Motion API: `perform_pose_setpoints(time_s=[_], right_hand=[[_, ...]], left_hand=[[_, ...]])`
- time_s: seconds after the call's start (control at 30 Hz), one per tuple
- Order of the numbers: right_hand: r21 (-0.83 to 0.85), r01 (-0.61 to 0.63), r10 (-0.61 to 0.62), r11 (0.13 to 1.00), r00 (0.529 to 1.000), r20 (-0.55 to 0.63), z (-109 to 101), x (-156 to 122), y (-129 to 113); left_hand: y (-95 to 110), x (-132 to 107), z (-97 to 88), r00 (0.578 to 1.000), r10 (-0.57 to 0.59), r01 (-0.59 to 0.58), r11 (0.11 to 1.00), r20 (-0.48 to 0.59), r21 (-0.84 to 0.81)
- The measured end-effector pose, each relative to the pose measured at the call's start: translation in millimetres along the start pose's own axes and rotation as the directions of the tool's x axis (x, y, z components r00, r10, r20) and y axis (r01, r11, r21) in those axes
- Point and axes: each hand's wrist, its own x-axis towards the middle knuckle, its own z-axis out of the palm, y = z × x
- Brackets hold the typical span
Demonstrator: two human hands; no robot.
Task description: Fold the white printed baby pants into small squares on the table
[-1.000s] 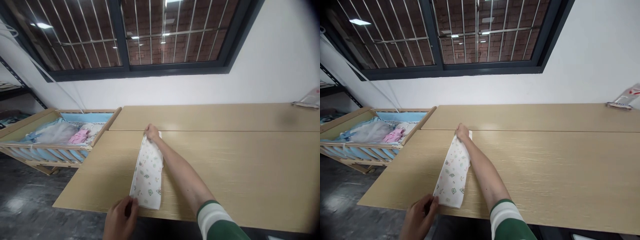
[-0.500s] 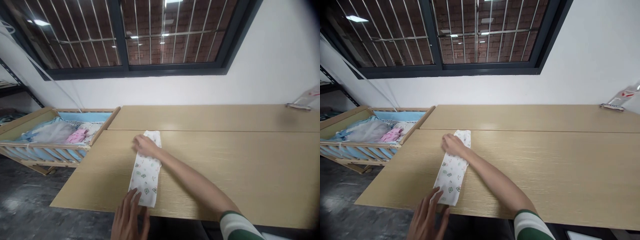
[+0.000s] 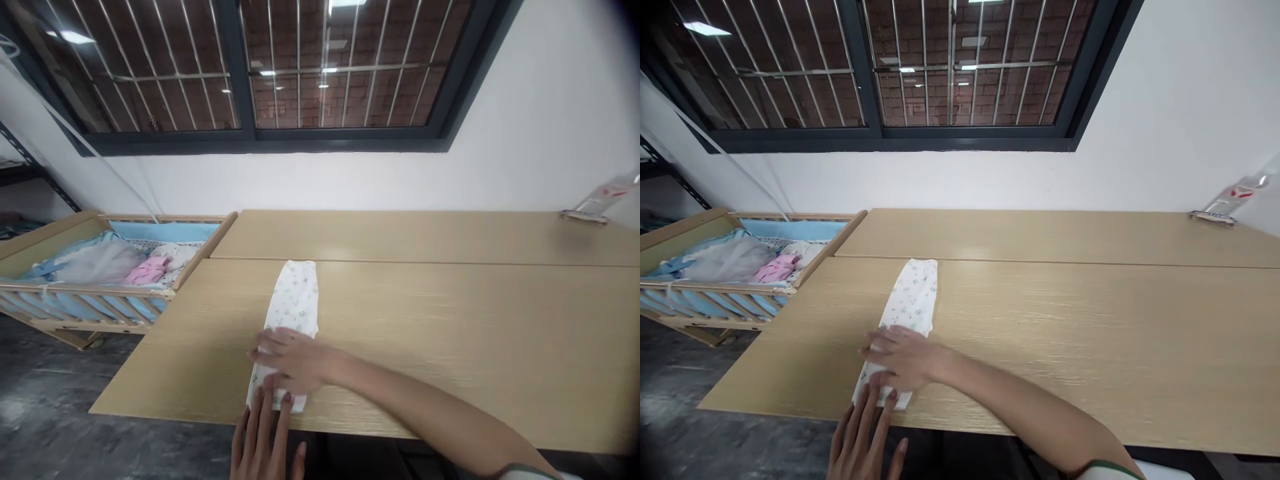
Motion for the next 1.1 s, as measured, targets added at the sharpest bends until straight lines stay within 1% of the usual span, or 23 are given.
perform_pose_setpoints(time_s=[0.07,0.17,0.23,0.33,0.4,0.47,0.53,0.6,0.73,0.87,0.93,1.0,1.1], right_hand=[[-0.02,-0.114,0.114,0.993,0.993,0.001,-7.2,6.3,22.6],[-0.046,-0.25,0.249,0.967,0.968,-0.035,-20.2,16.2,55.8],[-0.057,-0.32,0.316,0.946,0.946,-0.075,-29.1,21.6,75.5],[-0.069,-0.396,0.387,0.916,0.915,-0.114,-40.8,27.5,101.8],[-0.078,-0.447,0.435,0.891,0.891,-0.132,-46.8,30.4,118.0],[-0.087,-0.487,0.471,0.869,0.869,-0.152,-51.3,32.6,132.6],[-0.101,-0.501,0.481,0.859,0.859,-0.173,-54.7,33.9,144.3],[-0.115,-0.509,0.483,0.853,0.854,-0.195,-57.6,34.5,152.3],[-0.108,-0.535,0.504,0.838,0.835,-0.221,-62.8,34.3,159.2],[-0.103,-0.515,0.484,0.851,0.846,-0.225,-66.0,33.6,161.9],[-0.115,-0.5,0.468,0.858,0.855,-0.224,-66.9,31.8,163.1],[-0.119,-0.486,0.454,0.866,0.864,-0.219,-68.0,27.7,164.2],[-0.099,-0.467,0.438,0.879,0.872,-0.218,-70.4,16.1,165.6]], left_hand=[[0.5,1.8,-3.3,0.999,-0.011,0.011,1.0,0.05,0.0],[-4.9,0.6,-4.0,0.997,0.045,-0.046,0.999,0.057,0.016],[-9.0,-1.0,-2.6,0.996,0.076,-0.077,0.997,0.051,0.028],[-10.6,-1.7,-0.9,0.996,0.08,-0.082,0.996,0.046,0.032],[-8.2,-1.4,-1.1,0.997,0.06,-0.061,0.998,0.042,0.011],[-4.1,-1.1,-2.2,0.999,0.008,-0.007,1.0,0.05,-0.023],[0.1,-1.0,-3.8,0.997,-0.048,0.051,0.998,0.064,-0.048],[3.0,-0.8,-5.2,0.995,-0.069,0.074,0.996,0.073,-0.058],[3.7,0.9,-7.2,0.995,-0.062,0.066,0.997,0.076,-0.051],[1.6,2.6,-8.0,0.996,-0.048,0.051,0.998,0.078,-0.031],[2.8,2.3,-7.4,0.998,-0.023,0.026,0.999,0.066,-0.031],[8.2,1.3,-6.1,0.998,-0.014,0.017,0.999,0.055,-0.047],[24.2,0.0,-4.5,0.997,-0.05,0.055,0.995,0.053,-0.082]])
